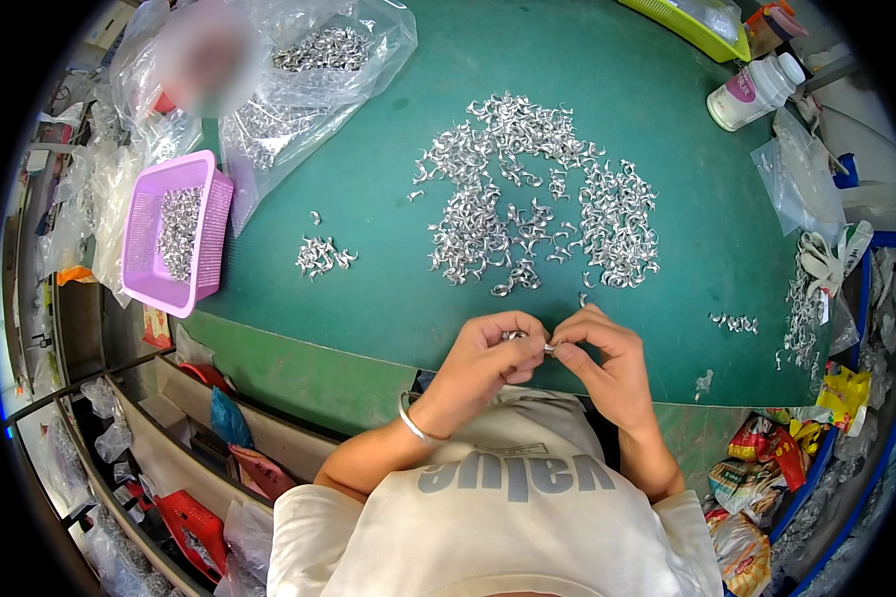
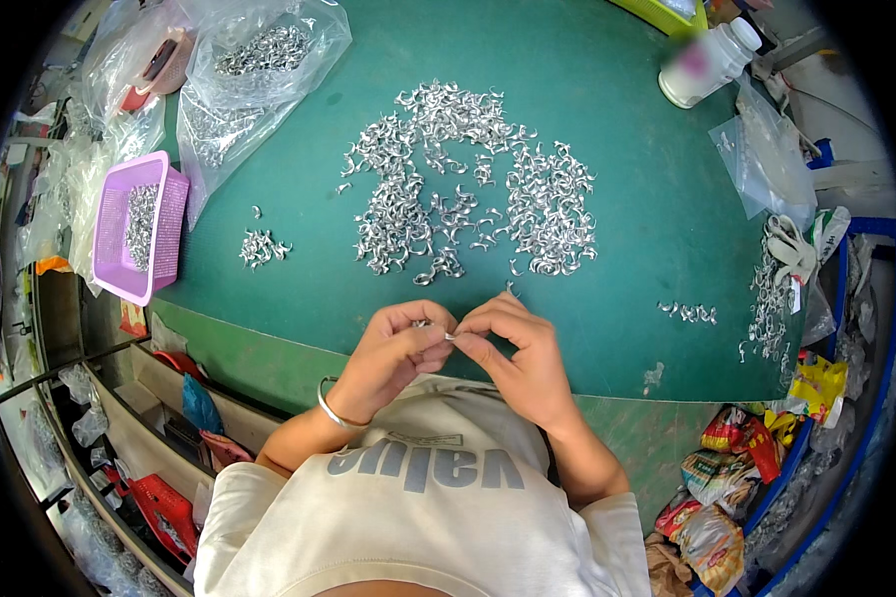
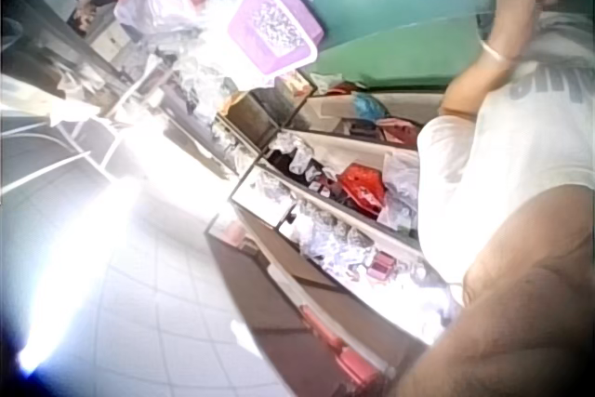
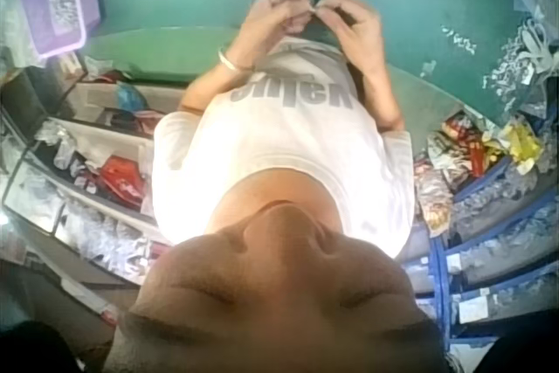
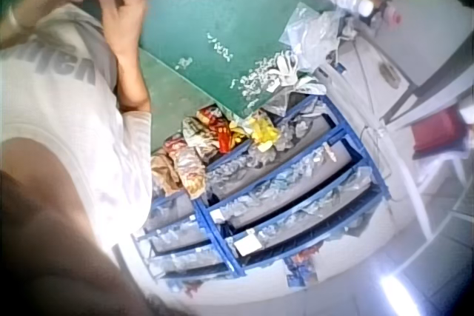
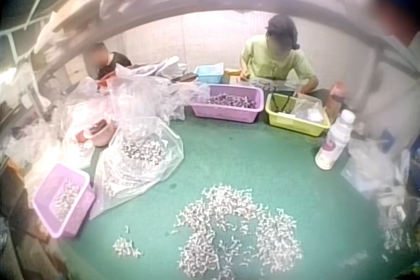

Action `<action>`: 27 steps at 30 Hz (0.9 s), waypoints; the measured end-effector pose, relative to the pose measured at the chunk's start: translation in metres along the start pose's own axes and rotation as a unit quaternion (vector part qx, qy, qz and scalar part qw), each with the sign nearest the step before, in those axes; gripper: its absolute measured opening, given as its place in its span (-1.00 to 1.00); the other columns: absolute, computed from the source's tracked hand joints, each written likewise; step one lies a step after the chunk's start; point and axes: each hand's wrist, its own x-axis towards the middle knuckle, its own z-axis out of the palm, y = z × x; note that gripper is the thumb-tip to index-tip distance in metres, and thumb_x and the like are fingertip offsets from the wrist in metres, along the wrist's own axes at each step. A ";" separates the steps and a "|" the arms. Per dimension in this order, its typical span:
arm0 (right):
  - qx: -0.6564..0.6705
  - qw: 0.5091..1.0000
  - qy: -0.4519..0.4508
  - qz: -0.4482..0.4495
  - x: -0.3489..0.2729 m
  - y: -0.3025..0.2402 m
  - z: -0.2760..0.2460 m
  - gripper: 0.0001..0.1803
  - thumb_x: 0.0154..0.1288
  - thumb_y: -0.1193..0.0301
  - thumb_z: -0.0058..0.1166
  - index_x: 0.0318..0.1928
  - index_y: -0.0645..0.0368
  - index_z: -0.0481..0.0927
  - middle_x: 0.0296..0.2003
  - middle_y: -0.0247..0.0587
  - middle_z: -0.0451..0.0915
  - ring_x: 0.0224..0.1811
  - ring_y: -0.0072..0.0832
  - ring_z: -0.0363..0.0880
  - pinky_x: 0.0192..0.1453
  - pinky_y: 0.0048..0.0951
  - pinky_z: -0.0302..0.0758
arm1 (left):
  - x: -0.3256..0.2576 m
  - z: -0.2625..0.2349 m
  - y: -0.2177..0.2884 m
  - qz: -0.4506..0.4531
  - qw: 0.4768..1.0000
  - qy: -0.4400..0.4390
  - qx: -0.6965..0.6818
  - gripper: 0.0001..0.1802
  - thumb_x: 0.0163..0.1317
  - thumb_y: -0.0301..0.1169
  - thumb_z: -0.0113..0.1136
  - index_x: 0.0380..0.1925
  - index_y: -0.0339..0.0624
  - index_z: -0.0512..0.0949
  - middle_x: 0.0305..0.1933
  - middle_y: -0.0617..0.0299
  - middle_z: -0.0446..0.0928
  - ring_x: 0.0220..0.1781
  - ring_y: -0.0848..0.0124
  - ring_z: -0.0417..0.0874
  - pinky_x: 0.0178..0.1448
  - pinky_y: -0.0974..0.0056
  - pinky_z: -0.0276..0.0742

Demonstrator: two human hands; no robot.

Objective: The person picks up and sorts small metal U-shaped parts from a large pile on a green table, placing some into their left hand and others onto the table surface by hand.

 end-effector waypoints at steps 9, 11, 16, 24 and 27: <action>-0.406 0.894 0.139 -0.128 0.041 0.041 0.001 -0.83 -0.02 0.54 0.13 -0.32 0.17 0.55 -0.33 -0.30 0.44 -0.27 -0.34 0.34 -0.18 -0.35 0.21 | 0.005 -0.011 -0.004 -0.003 0.985 -0.118 -0.125 -0.86 0.10 -0.39 -0.04 -0.53 -0.18 0.29 -0.45 0.13 0.41 -0.54 0.54 0.26 -0.52 0.50 0.15; -0.439 0.875 0.143 -0.146 0.045 0.051 0.002 -0.87 -0.01 0.52 0.13 -0.35 0.15 0.55 -0.35 -0.31 0.43 -0.28 -0.35 0.33 -0.20 -0.33 0.19 | 0.006 -0.012 -0.004 -0.004 0.992 -0.084 -0.090 -0.88 0.13 -0.39 -0.05 -0.49 -0.20 0.34 -0.46 0.17 0.40 -0.55 0.55 0.26 -0.54 0.49 0.13; -0.356 0.916 0.137 -0.122 0.037 0.041 0.002 -0.89 -0.01 0.56 0.12 -0.39 0.18 0.53 -0.37 -0.28 0.50 -0.28 -0.35 0.38 -0.19 -0.36 0.22 | 0.009 -0.008 -0.014 0.044 0.997 0.055 0.029 -0.85 0.18 -0.48 0.04 -0.25 -0.27 0.46 -0.45 0.29 0.38 -0.53 0.64 0.24 -0.54 0.54 0.09; -0.168 0.978 0.114 -0.043 0.013 0.004 0.006 -0.90 -0.02 0.63 0.13 -0.42 0.23 0.54 -0.46 -0.21 0.55 -0.40 -0.36 0.47 -0.26 -0.45 0.34 | 0.018 -0.001 -0.013 0.245 0.947 0.063 0.196 -0.75 0.05 -0.67 0.15 -0.21 -0.35 0.50 -0.35 0.31 0.42 -0.35 0.63 0.37 -0.33 0.53 0.30; -0.101 0.988 0.114 -0.023 0.010 -0.003 0.008 -0.88 -0.04 0.64 0.15 -0.41 0.26 0.55 -0.47 -0.22 0.55 -0.42 -0.43 0.45 -0.31 -0.50 0.35 | 0.015 0.003 -0.009 0.262 0.939 0.061 0.215 -0.83 0.05 -0.67 0.15 -0.29 -0.37 0.53 -0.34 0.29 0.45 -0.34 0.62 0.40 -0.31 0.52 0.33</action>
